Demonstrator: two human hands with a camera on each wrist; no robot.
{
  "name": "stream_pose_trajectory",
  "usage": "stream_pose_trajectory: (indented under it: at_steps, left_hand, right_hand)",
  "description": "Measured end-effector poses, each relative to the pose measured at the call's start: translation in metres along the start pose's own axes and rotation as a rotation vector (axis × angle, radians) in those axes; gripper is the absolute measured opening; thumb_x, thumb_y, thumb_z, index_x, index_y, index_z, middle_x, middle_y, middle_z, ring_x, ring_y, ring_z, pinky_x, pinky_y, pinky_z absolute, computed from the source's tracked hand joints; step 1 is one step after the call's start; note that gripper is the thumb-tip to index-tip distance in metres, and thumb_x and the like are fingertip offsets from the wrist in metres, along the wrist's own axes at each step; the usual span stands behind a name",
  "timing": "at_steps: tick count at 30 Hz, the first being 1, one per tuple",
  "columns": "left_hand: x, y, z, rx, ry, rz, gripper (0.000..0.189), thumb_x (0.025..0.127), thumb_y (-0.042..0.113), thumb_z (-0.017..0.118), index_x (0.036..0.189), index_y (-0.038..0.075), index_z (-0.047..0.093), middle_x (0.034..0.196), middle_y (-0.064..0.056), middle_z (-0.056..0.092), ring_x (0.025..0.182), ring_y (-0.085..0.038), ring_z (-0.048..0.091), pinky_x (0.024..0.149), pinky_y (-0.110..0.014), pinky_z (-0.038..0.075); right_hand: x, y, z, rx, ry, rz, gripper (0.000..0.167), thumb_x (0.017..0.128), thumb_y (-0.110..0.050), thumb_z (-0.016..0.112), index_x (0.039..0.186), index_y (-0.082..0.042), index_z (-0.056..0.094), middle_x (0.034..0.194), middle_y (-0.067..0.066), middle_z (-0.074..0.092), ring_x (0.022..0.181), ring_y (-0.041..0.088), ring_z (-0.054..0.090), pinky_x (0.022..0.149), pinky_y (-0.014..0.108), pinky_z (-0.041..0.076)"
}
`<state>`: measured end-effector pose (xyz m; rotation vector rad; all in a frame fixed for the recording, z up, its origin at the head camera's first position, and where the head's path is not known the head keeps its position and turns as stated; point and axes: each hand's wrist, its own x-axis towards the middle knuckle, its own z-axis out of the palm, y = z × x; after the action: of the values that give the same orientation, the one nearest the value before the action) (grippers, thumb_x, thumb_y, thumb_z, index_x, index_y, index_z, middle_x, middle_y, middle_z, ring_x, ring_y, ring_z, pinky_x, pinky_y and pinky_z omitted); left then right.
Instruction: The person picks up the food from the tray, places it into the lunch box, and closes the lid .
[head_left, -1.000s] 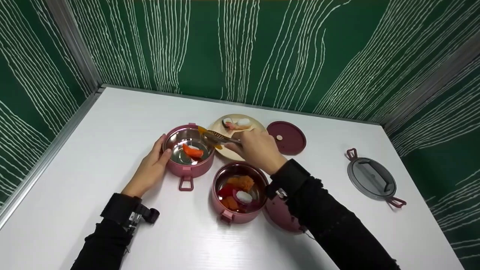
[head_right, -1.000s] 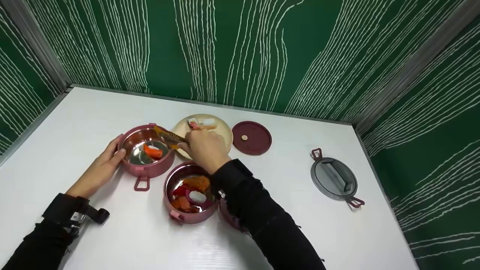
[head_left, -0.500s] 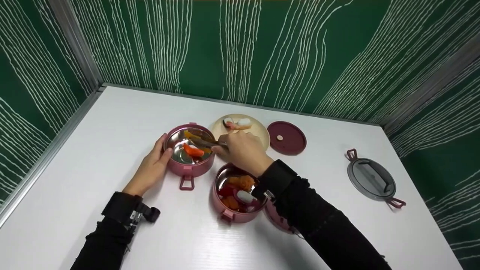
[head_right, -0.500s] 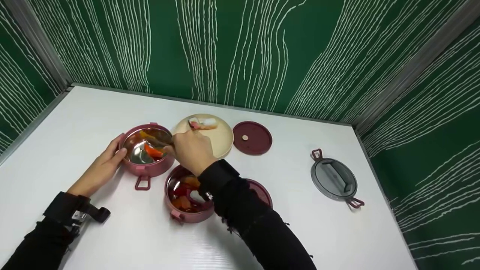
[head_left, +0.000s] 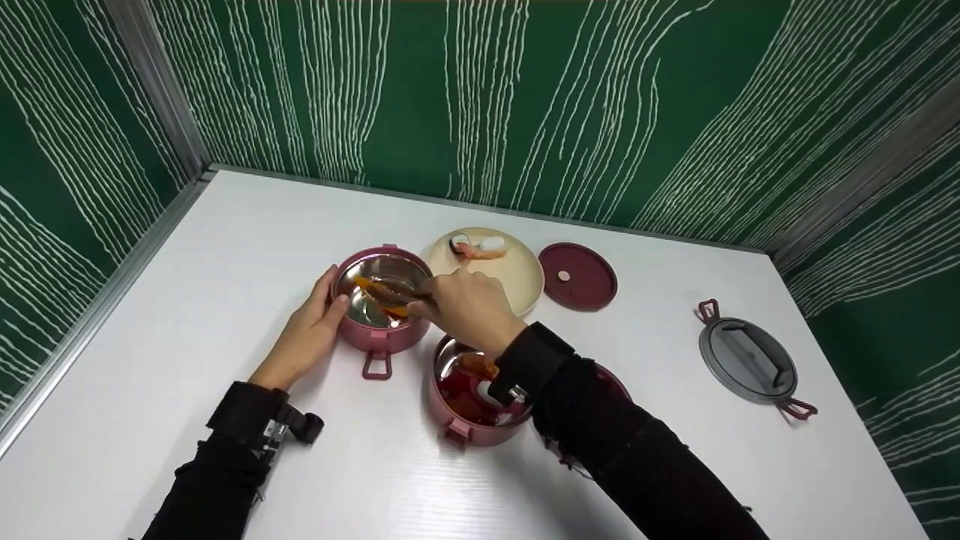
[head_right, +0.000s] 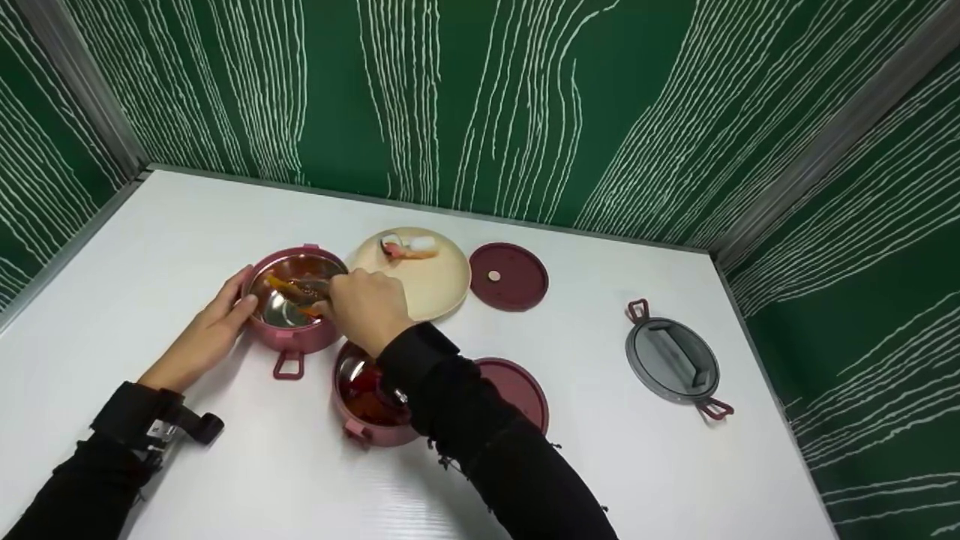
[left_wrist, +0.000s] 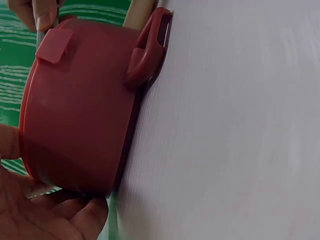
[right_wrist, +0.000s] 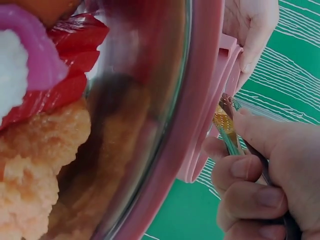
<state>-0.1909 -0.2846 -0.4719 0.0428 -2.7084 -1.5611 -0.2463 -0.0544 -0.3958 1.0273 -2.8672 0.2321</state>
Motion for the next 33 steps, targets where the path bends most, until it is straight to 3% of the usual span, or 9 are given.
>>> stream_pose_trajectory:
  at_steps: [9, 24, 33]
  left_hand:
    - [0.001, 0.000, -0.001, 0.001, 0.005, 0.002, 0.060, 0.099, 0.040, 0.030, 0.149, 0.021, 0.005, 0.154, -0.008, 0.009, 0.141, -0.029, 0.010, 0.114, -0.048, 0.009]
    - [0.001, -0.001, 0.001, -0.010, 0.003, -0.011, 0.059, 0.098, 0.041, 0.031, 0.149, 0.025, 0.004, 0.154, -0.007, 0.009, 0.141, -0.029, 0.010, 0.114, -0.049, 0.009]
    - [0.002, -0.001, 0.001, -0.002, 0.015, 0.008, 0.059, 0.099, 0.040, 0.031, 0.149, 0.022, 0.007, 0.154, -0.008, 0.011, 0.140, -0.029, 0.012, 0.114, -0.048, 0.011]
  right_hand:
    - [0.002, -0.008, -0.002, -0.019, -0.014, -0.010, 0.029, 0.083, -0.049, 0.061, 0.079, -0.020, 0.066, 0.070, -0.002, 0.062, 0.064, 0.015, 0.058, 0.049, 0.039, 0.046]
    - [0.008, -0.011, 0.008, -0.041, -0.081, 0.019, 0.034, 0.084, -0.049, 0.060, 0.088, -0.016, 0.068, 0.067, -0.001, 0.059, 0.060, 0.015, 0.055, 0.048, 0.036, 0.045]
    - [0.009, -0.013, 0.009, -0.091, -0.056, -0.002, 0.040, 0.084, -0.051, 0.057, 0.090, -0.013, 0.068, 0.070, 0.004, 0.062, 0.062, 0.018, 0.059, 0.050, 0.039, 0.049]
